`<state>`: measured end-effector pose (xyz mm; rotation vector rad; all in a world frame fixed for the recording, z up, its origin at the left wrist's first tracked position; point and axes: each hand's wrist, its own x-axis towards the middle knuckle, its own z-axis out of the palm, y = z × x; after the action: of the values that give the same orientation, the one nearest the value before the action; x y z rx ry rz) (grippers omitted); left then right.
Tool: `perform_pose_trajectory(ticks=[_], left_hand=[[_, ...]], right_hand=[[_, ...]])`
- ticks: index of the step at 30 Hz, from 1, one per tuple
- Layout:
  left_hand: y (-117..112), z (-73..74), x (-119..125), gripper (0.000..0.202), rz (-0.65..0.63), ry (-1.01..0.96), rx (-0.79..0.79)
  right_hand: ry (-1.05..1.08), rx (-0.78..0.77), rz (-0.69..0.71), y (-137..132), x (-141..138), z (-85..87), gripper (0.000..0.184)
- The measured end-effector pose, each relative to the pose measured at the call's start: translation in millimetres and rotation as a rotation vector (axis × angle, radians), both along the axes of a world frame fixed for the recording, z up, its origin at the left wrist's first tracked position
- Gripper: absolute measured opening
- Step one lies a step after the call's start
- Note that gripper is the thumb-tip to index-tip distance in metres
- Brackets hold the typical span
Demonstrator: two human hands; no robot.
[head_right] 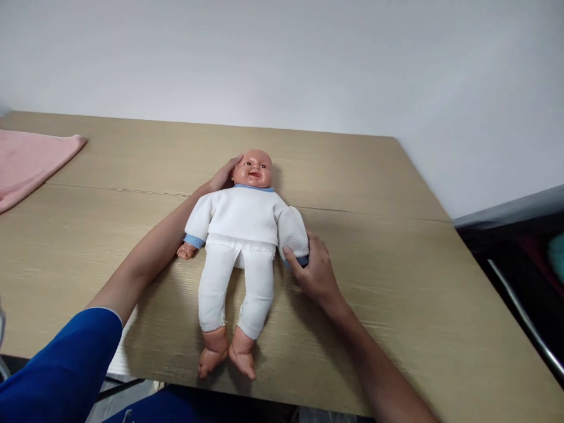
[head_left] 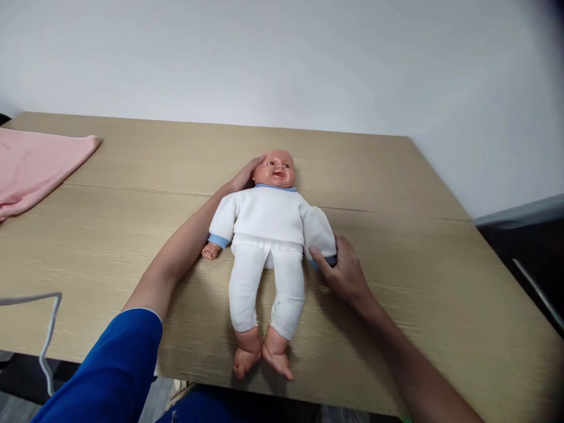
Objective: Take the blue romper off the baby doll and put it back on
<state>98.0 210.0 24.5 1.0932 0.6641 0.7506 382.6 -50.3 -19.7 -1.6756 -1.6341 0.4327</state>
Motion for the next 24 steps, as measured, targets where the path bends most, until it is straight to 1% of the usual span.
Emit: perform_pose_trajectory(ticks=[2, 3, 4, 6, 8, 10, 11, 13, 16, 18, 19, 21, 22, 23, 24], left_hand=[[1, 5.3, -10, 0.069, 0.002, 0.066, 0.04], [2, 9.0, -17, 0.065, 0.039, 0.115, 0.066], [3, 13.5, -24, 0.06, 0.104, 0.174, 0.094], [1, 24.0, -39, 0.048, 0.277, 0.312, 0.147], [-8, 34.9, -51, 0.035, 0.441, 0.434, 0.221], [-27, 44.8, -54, 0.025, 0.56, 0.491, 0.341], [-41, 49.3, -52, 0.022, 0.595, 0.492, 0.412], [-79, 58.4, -42, 0.022, 0.604, 0.454, 0.542], [-156, 76.2, -16, 0.028, 0.465, 0.359, 0.671], [-213, 91.9, 0, 0.028, 0.293, 0.301, 0.74], [-242, 100.0, 5, 0.03, 0.213, 0.277, 0.744], [-297, 112.8, 8, 0.032, 0.006, 0.235, 0.718], [-322, 115.7, 5, 0.031, -0.121, 0.204, 0.69], [-346, 115.4, 1, 0.029, -0.258, 0.187, 0.655], [-369, 111.2, -5, 0.027, -0.389, 0.173, 0.618]], right_hand=[[0.08, -0.01, -0.006, 5, 3, 1.8, 0.088], [0.147, -0.016, 0.0, 6, 3, 2.7, 0.088], [0.226, -0.02, 0.009, 8, 3, 3.5, 0.088], [0.378, -0.008, 0.017, 11, 2, 4.1, 0.084], [0.471, 0.024, -0.014, 13, 1, 3.0, 0.079], [0.507, 0.065, -0.078, 17, 1, 1.4, 0.074], [0.508, 0.091, -0.111, 19, 1, 1.2, 0.071], [0.496, 0.162, -0.169, 23, 0, 4.0, 0.064], [0.44, 0.299, -0.222, 23, -3, 20.1, 0.053], [0.36, 0.386, -0.228, 8, -9, 36.0, 0.047], [0.312, 0.425, -0.224, -6, -13, 42.9, 0.046], [0.234, 0.481, -0.208, -50, -20, 49.3, 0.046], [0.215, 0.501, -0.207, -78, -23, 46.9, 0.047], [0.193, 0.495, -0.206, -110, -24, 40.1, 0.048], [0.159, 0.453, -0.194, -143, -24, 29.3, 0.051]])
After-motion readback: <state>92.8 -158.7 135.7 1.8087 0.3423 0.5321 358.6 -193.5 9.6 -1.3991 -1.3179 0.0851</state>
